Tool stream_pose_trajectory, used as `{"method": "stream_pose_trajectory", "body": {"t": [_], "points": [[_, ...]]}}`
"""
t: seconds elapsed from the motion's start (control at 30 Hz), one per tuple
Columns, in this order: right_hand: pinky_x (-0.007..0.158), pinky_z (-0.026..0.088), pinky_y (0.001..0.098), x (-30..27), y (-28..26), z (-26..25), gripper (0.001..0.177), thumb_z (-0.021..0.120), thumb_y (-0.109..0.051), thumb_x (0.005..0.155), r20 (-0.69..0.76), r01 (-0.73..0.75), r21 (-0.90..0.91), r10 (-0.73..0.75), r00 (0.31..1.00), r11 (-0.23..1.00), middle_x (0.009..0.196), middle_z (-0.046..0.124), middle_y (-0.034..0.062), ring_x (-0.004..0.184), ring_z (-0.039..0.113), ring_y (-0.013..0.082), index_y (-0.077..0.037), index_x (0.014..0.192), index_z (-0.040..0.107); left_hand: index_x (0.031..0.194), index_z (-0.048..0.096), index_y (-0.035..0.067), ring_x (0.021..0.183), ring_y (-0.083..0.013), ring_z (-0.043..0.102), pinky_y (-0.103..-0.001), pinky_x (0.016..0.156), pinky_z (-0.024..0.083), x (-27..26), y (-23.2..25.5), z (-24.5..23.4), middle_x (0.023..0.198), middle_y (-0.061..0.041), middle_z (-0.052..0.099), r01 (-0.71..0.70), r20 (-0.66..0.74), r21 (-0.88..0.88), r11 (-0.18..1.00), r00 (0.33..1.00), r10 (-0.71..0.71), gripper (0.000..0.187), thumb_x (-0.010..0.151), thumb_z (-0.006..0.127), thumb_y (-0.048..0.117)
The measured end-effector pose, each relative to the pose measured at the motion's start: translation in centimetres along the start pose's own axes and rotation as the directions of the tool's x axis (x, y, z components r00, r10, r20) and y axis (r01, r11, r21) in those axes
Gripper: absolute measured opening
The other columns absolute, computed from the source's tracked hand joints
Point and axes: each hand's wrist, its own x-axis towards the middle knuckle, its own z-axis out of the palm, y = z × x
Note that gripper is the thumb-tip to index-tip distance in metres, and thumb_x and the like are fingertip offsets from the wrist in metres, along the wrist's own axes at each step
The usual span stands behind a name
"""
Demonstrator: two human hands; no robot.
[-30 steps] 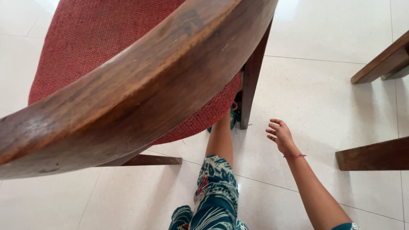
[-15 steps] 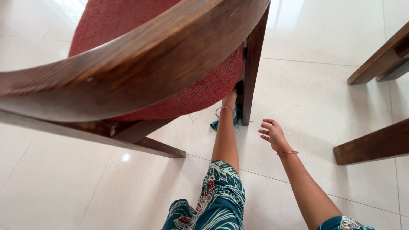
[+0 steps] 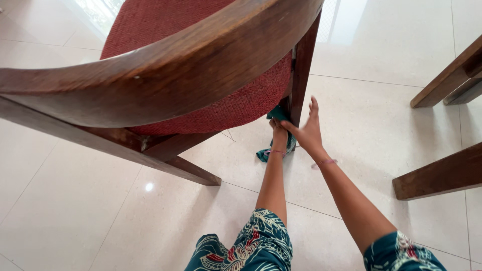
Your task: The person cleans a wooden chair with a cloth, wiping the legs, frame, and backrest by hand while moving around the chair.
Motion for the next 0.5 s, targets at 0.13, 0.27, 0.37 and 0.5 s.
{"method": "stream_pose_trajectory", "body": {"t": [0.13, 0.27, 0.37, 0.5], "points": [[0.091, 0.054, 0.046, 2.9, -5.0, -0.7, 0.109, 0.086, -0.042, 0.078, -0.036, -0.014, -0.23, 0.006, 0.999, 0.973, 0.124, 0.059, 0.0324, 0.112, 0.06, 0.0445, 0.002, 0.155, 0.022, 0.149, 0.038, 0.001, 0.12, -0.0276, 0.063, -0.038, 0.101, 0.05, 0.8, -4.0, -1.0, 0.136, -0.015, 0.06, -0.126, -0.18, 0.066, 0.99, 0.974, 0.136, 0.046, 0.111, 0.046, 0.026], [0.071, 0.06, 0.0416, 3.8, -4.8, -1.4, 0.059, 0.079, -0.027, 0.09, 0.114, 0.142, -0.325, -0.111, 0.987, 0.935, 0.085, 0.074, 0.0182, 0.077, 0.074, 0.0364, 0.003, 0.13, 0.048, 0.151, 0.039, 0.012, 0.117, -0.0205, 0.06, -0.034, 0.102, 0.049, 0.1, -4.1, -3.6, 0.135, -0.003, 0.058, -0.1, -0.108, -0.426, 0.899, 0.992, 0.06, 0.047, 0.106, 0.038, 0.026], [0.072, 0.06, 0.042, 4.1, -4.4, -1.6, 0.054, 0.078, -0.024, 0.086, 0.131, 0.095, -0.272, -0.061, 0.99, 0.958, 0.087, 0.075, 0.0197, 0.079, 0.074, 0.0365, 0.002, 0.122, 0.048, 0.15, 0.047, 0.006, 0.105, -0.0218, 0.06, -0.033, 0.095, 0.051, -1.2, -1.4, -5.0, 0.123, -0.012, 0.056, 0.007, 0.134, -0.68, 0.733, 0.984, 0.114, 0.051, 0.111, 0.035, 0.036], [0.072, 0.059, 0.0431, 4.2, -5.1, -2.2, 0.056, 0.079, -0.023, 0.083, 0.138, 0.121, -0.275, -0.085, 0.987, 0.954, 0.087, 0.075, 0.0203, 0.079, 0.073, 0.0374, 0.003, 0.123, 0.049, 0.146, 0.05, 0.011, 0.12, -0.0142, 0.056, -0.027, 0.104, 0.045, -1.9, 3.2, -5.8, 0.141, -0.003, 0.054, -0.03, 0.145, -0.632, 0.774, 0.977, 0.156, 0.051, 0.11, 0.034, 0.044]]}}
